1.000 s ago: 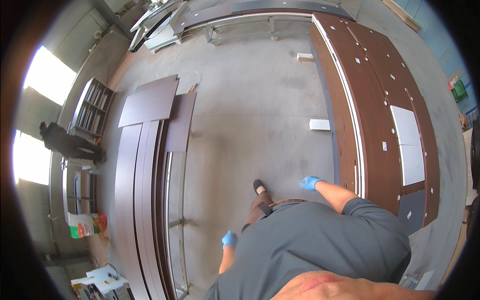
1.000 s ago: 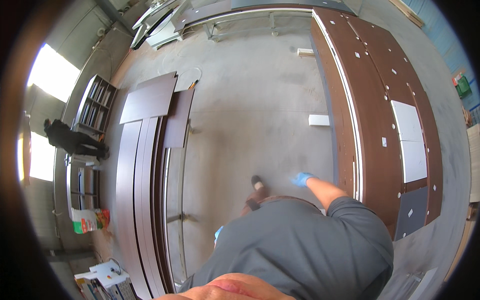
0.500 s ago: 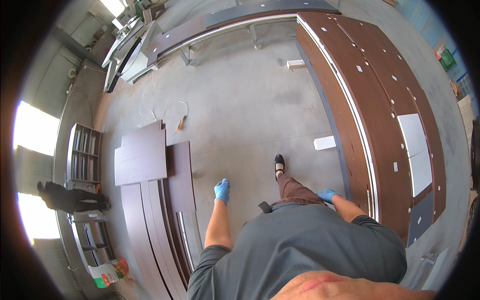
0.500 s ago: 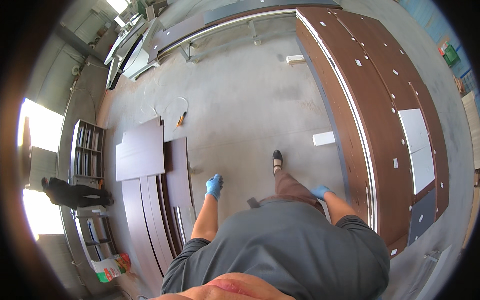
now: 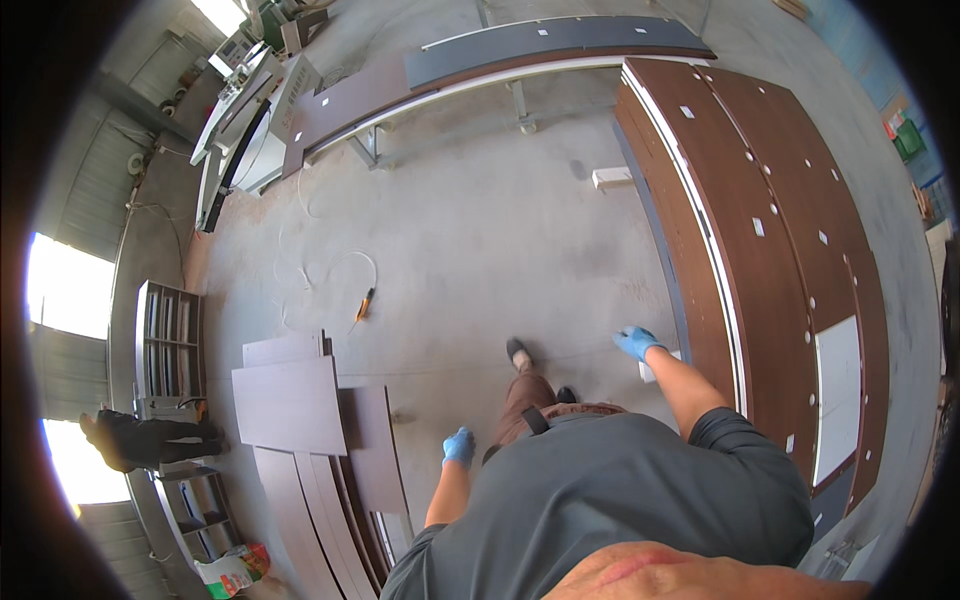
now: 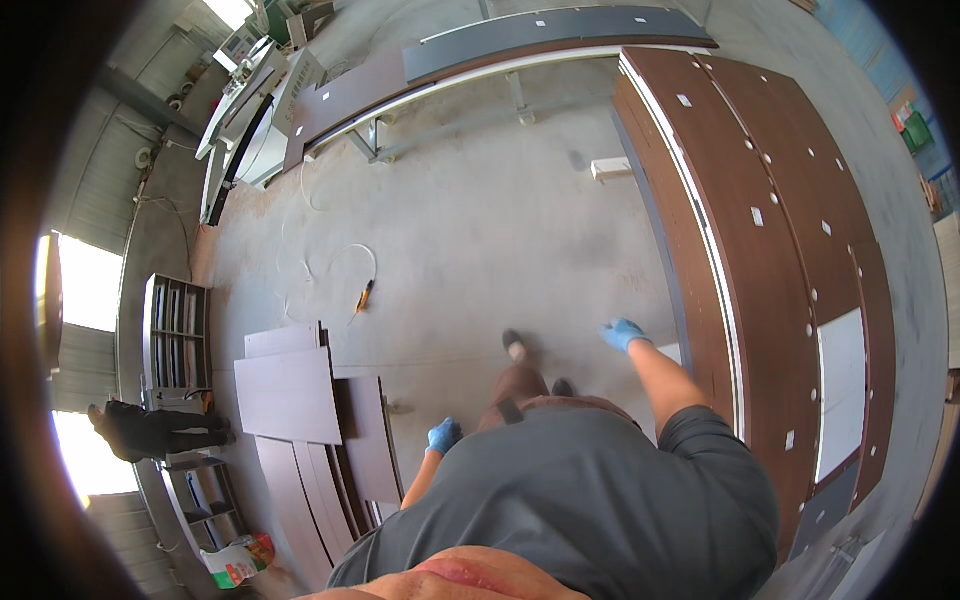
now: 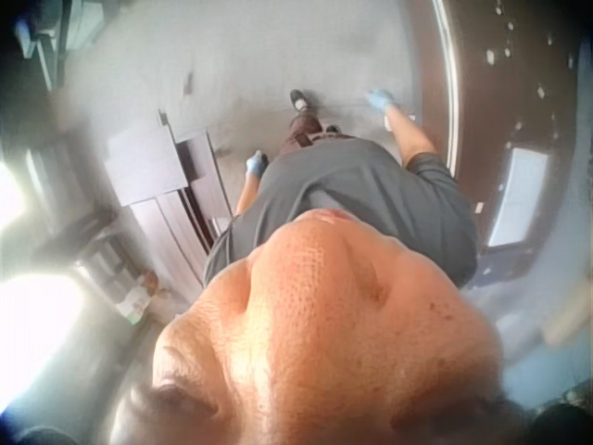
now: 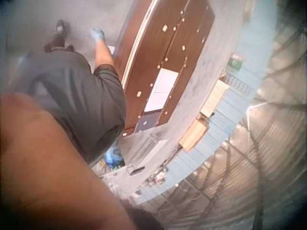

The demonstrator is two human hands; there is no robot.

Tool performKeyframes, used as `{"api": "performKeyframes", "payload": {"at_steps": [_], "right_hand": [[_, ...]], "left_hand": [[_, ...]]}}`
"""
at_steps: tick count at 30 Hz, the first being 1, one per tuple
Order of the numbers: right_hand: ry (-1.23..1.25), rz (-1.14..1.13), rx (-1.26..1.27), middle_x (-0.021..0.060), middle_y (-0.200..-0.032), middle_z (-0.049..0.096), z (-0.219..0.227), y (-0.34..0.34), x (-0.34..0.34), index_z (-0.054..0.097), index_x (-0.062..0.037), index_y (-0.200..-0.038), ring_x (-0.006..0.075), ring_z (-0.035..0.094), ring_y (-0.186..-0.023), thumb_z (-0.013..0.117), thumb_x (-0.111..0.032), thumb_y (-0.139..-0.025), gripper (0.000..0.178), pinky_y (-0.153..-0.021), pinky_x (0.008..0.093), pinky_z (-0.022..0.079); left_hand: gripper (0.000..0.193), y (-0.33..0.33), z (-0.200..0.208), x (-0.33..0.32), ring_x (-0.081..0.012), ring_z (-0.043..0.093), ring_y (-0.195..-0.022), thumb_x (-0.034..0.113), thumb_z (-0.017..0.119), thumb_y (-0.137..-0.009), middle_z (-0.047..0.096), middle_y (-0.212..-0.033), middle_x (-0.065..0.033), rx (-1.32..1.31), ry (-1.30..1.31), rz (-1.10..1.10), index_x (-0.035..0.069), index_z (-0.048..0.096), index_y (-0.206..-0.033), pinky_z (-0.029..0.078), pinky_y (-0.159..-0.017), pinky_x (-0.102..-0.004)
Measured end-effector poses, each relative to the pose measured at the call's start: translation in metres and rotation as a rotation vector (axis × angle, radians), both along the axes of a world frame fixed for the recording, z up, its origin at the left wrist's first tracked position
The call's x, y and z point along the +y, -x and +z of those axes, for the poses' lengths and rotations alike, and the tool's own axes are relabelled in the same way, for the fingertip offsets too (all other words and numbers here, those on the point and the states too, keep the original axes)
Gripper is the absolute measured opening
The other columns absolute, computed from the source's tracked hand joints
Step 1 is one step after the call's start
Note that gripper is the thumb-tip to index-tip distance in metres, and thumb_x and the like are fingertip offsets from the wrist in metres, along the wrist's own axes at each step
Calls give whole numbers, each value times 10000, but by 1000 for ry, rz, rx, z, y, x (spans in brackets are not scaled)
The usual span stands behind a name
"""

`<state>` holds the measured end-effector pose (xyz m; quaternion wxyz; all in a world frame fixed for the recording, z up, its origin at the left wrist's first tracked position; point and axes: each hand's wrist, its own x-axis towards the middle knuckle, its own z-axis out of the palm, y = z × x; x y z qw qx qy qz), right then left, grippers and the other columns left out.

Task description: The person picks up and places several large wood panels on a workbench, wipes the workbench surface with a cloth, and then moves additional panels onto the bench. The person handles the panels one at a time and wipes the surface between moves.

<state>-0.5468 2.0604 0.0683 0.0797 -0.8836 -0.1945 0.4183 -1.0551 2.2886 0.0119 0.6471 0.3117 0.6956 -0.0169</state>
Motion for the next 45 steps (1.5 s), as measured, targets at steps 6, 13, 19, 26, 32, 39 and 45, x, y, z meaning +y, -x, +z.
{"api": "performKeyframes", "payload": {"at_steps": [6, 13, 19, 26, 32, 39, 45], "right_hand": [[-31, 94, 128, 208, -1341, 712, -8, -73, 129, 733, -104, -1290, 405, 671, -1231, 522, -549, -985, 580, -1069, 472, 497], [61, -72, 103, 222, -1388, 685, 4, -190, 196, 719, -81, -1322, 397, 653, -1281, 560, -512, -979, 573, -1093, 456, 485], [-66, -348, 140, 270, -1343, 695, -48, -282, 213, 707, -7, -1323, 399, 659, -1276, 584, -524, -979, 633, -1083, 462, 486], [191, -213, 274, 240, -1317, 724, -86, -454, 283, 722, 1, -1322, 402, 694, -1214, 583, -559, -988, 666, -1045, 481, 499], [115, -61, 108, 271, -1359, 681, -50, -661, 426, 707, -18, -1316, 431, 666, -1252, 569, -516, -980, 618, -1083, 470, 494], [-82, 42, 6, 224, -1382, 680, -33, -821, 637, 704, -68, -1333, 412, 638, -1294, 543, -531, -997, 594, -1094, 445, 490], [-9, 179, -43, 214, -1428, 651, -21, -903, 771, 684, -75, -1351, 406, 607, -1327, 513, -517, -1005, 587, -1129, 463, 465]], "left_hand": [[236, -91, -21, 120, -201, 635, -827, 340, 541, -988, 682, -899, -22, 105, 79, -118, 148, 676, -964, 468, -694, -427], [356, -289, -62, 321, -231, 660, -806, 401, 519, -977, 704, -848, -69, 82, -7, -447, 115, 721, -920, 492, -682, -440], [200, -532, -28, 476, -146, 616, -706, 327, 684, -968, 681, -821, 14, -158, -313, -353, 128, 705, -972, 467, -596, -335], [281, -701, -25, 535, -167, 677, -879, 326, 682, -974, 755, -1040, -22, -81, -245, -288, 88, 733, -1113, 516, -728, -346], [186, -758, -29, 556, -150, 584, -762, 330, 655, -972, 652, -892, 26, 5, -20, -167, 144, 664, -975, 437, -621, -374], [138, -823, -56, 615, -145, 562, -763, 289, 599, -990, 611, -872, 15, 79, 56, -61, 156, 632, -973, 427, -613, -381], [147, -909, -132, 728, -188, 578, -862, 230, 467, -1018, 585, -944, -19, 43, 24, -558, 160, 582, -1078, 449, -654, -385]]}}
